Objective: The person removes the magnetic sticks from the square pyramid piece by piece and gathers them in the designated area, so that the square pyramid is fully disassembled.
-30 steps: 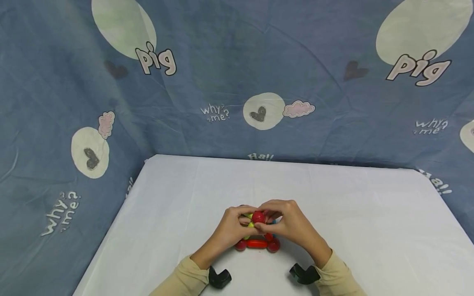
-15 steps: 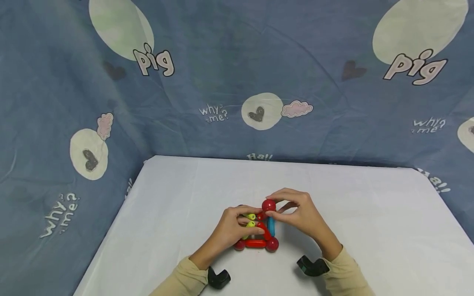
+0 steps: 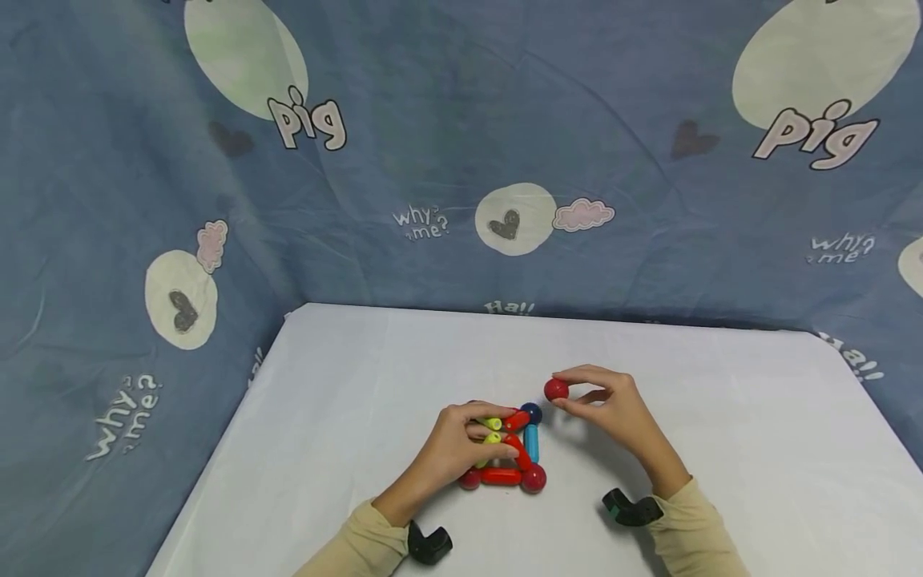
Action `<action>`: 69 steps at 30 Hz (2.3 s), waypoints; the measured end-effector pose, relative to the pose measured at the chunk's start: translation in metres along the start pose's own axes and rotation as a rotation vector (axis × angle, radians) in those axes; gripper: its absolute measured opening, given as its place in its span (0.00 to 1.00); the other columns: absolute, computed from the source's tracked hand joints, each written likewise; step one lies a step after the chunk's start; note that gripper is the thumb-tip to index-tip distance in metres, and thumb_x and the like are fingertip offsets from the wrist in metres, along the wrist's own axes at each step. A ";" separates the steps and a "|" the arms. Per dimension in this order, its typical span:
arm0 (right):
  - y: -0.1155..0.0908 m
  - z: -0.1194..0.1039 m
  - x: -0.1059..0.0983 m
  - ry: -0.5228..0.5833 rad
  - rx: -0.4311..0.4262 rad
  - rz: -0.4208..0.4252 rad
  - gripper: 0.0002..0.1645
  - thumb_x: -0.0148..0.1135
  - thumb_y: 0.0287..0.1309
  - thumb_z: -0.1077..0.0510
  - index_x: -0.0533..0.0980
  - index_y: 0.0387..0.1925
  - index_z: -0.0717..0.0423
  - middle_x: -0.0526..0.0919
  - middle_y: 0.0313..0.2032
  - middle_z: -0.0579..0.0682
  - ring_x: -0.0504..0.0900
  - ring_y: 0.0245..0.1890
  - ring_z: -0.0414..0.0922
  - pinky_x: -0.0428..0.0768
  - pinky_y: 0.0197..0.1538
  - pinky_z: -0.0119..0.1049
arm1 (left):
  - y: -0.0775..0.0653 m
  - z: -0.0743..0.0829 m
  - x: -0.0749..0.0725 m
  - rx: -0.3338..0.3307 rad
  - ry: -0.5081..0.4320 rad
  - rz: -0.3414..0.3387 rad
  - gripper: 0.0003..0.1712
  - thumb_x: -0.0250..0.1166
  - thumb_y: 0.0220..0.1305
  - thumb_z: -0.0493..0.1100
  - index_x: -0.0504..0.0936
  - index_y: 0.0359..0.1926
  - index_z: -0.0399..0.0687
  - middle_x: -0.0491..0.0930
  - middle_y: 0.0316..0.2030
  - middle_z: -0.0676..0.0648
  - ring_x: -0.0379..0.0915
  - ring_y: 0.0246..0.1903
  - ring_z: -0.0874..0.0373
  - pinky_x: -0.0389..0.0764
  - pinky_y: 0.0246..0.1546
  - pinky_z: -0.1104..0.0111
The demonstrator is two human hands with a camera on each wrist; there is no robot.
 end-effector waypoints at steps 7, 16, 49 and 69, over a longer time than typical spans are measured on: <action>-0.012 0.040 -0.020 -0.057 0.135 -0.011 0.23 0.77 0.55 0.63 0.85 0.54 0.58 0.88 0.53 0.58 0.80 0.48 0.22 0.85 0.47 0.26 | 0.000 -0.001 -0.002 -0.001 0.007 0.016 0.31 0.82 0.52 0.40 0.86 0.59 0.49 0.83 0.56 0.44 0.87 0.33 0.64 0.83 0.33 0.76; -0.023 0.062 -0.034 -0.049 0.225 0.038 0.24 0.75 0.59 0.61 0.83 0.57 0.62 0.86 0.55 0.65 0.83 0.44 0.25 0.82 0.45 0.22 | 0.000 0.000 -0.003 0.003 0.005 0.013 0.31 0.82 0.52 0.40 0.86 0.59 0.48 0.85 0.55 0.44 0.83 0.28 0.65 0.79 0.29 0.77; -0.025 0.068 -0.035 0.023 0.287 0.032 0.26 0.75 0.58 0.61 0.82 0.59 0.62 0.84 0.57 0.65 0.83 0.38 0.28 0.82 0.41 0.25 | 0.001 -0.001 -0.004 -0.007 -0.006 0.008 0.31 0.82 0.52 0.40 0.85 0.59 0.48 0.87 0.51 0.43 0.84 0.28 0.64 0.80 0.29 0.76; -0.022 -0.003 0.019 -0.052 -0.037 -0.113 0.54 0.86 0.43 0.53 0.70 0.73 0.48 0.75 0.70 0.54 0.75 0.67 0.44 0.78 0.66 0.50 | 0.004 -0.002 -0.005 0.003 0.022 0.018 0.30 0.82 0.52 0.42 0.86 0.59 0.51 0.84 0.56 0.43 0.86 0.30 0.63 0.82 0.32 0.75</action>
Point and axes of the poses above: each hand's wrist, its own y-axis towards the middle knuckle, its own x-axis out of the palm, z = x × y, the point moved 5 cm from there along y, towards the middle knuckle
